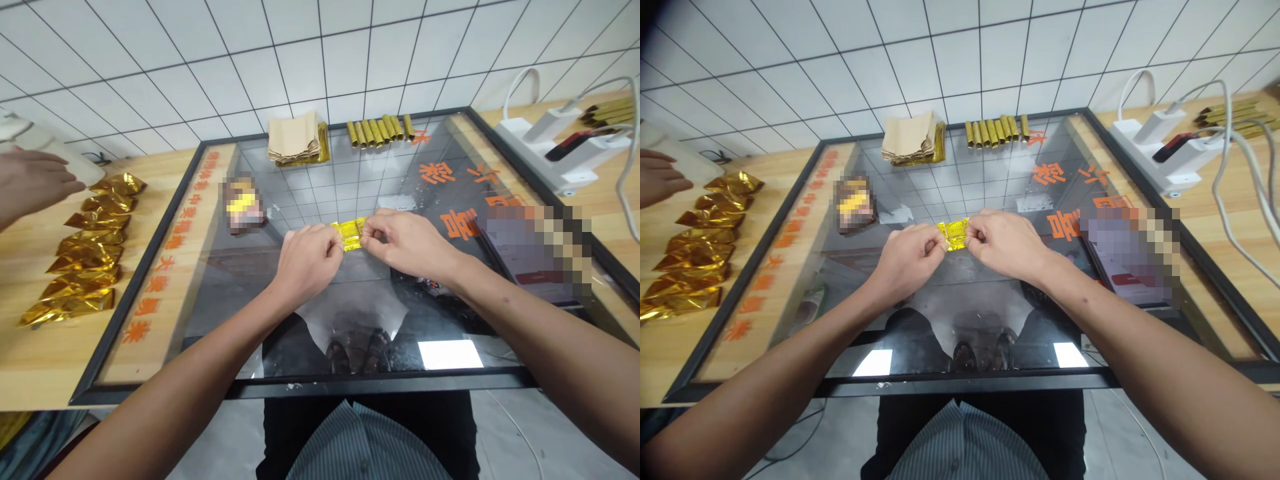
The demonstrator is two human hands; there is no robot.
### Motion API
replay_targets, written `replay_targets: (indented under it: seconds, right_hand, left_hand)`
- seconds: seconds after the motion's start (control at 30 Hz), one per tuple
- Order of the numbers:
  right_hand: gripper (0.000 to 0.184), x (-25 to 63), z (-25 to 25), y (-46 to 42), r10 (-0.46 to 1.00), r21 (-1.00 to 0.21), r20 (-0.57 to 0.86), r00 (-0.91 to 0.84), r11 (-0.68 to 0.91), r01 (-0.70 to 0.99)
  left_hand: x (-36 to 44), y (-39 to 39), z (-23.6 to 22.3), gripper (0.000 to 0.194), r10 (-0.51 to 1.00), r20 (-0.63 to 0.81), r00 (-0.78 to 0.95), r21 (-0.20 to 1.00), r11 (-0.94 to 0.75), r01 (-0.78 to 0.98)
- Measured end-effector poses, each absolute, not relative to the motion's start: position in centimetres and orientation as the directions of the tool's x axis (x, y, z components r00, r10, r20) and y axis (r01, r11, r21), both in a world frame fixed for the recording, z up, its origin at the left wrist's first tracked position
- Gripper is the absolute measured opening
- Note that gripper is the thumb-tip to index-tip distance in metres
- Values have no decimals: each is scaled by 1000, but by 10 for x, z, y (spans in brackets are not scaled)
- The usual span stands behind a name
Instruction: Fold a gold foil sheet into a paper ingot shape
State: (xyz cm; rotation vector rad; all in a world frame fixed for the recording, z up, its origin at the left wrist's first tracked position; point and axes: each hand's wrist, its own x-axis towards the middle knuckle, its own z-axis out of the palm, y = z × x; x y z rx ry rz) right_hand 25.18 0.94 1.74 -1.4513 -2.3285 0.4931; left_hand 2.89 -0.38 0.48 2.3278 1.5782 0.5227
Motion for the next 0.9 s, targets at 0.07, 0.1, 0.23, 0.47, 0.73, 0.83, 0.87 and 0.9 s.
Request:
replay_targets:
  seconds: [0.07, 0.1, 0.23, 0.47, 0.73, 0.83, 0.87, 0.9]
  right_hand:
    - [12, 251, 17, 9, 905, -462, 115, -410, 414, 785]
    - [12, 251, 16, 8, 906, -459, 118, -407, 413, 786]
    - [11, 250, 15, 7, 908, -455, 129, -399, 412, 790]
    - [10, 250, 15, 7, 907, -454, 129, -401, 414, 789]
    - [9, 249, 16, 7, 914, -457, 124, -386, 398, 796]
    - [9, 250, 16, 8, 914, -455, 121, -388, 398, 797]
    - [9, 250, 16, 8, 913, -455, 119, -391, 400, 796]
    - [9, 250, 16, 8, 912, -457, 116, -394, 401, 794]
  left_hand:
    - [30, -4, 4, 18, 931, 147, 333, 411, -364, 836]
    - [30, -4, 4, 17, 932, 149, 330, 407, -362, 839]
    - [31, -4, 4, 18, 933, 155, 324, 399, -359, 844]
    - [30, -3, 4, 16, 929, 148, 340, 378, -371, 848]
    - [30, -4, 4, 15, 925, 149, 349, 396, -379, 836]
    - [28, -5, 6, 11, 930, 139, 339, 429, -365, 826]
    - [27, -5, 6, 10, 933, 137, 334, 440, -359, 823]
    - [26, -6, 6, 10, 933, 138, 332, 450, -358, 819]
